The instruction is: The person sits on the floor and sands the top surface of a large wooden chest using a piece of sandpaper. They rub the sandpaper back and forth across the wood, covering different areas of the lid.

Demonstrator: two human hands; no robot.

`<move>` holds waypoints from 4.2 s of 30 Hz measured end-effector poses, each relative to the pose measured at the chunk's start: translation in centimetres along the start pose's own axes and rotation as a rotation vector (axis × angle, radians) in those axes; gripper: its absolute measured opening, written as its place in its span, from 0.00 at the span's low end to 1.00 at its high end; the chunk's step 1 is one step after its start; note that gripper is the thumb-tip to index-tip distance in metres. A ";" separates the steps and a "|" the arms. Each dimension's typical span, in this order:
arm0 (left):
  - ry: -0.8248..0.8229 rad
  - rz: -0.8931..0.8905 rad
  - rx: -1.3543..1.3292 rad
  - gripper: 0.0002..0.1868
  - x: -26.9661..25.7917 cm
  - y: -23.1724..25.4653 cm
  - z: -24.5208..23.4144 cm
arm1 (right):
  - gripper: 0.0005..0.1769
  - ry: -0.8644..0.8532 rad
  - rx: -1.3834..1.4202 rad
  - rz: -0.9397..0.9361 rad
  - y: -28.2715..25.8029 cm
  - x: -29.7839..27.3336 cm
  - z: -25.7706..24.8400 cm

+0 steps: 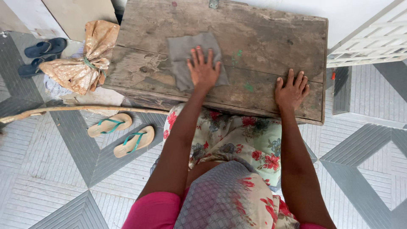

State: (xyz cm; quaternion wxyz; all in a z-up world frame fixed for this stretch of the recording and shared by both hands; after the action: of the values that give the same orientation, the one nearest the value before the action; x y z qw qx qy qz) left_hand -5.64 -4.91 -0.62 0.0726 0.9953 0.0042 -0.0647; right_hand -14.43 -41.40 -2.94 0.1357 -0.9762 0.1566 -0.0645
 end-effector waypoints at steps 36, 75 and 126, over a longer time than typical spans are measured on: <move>0.222 -0.487 -0.074 0.35 -2.2 -30.3 -3.7 | 0.35 0.009 0.033 0.021 -0.4 -0.6 -1.1; 0.146 -0.209 -0.049 0.37 0.8 -19.3 -2.6 | 0.35 0.028 0.047 -0.008 0.4 -0.3 -0.3; 0.137 -0.203 -0.023 0.36 -0.7 -19.8 -2.6 | 0.35 0.021 0.048 -0.003 -0.2 -0.6 -1.2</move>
State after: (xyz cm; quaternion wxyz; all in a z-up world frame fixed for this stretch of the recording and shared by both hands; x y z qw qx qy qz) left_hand -6.33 15.03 -0.81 0.0767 0.9909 0.1106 -0.0037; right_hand -15.17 -41.28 -1.82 0.1572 -0.9722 0.1548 -0.0788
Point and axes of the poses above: each hand's wrist, its own x-axis towards the middle knuckle, its own z-axis out of the palm, y = z × x, the point moved 10 cm from there along x, towards the middle knuckle, and after that the axes turned 6 degrees about -y, right-handed, at the moved point
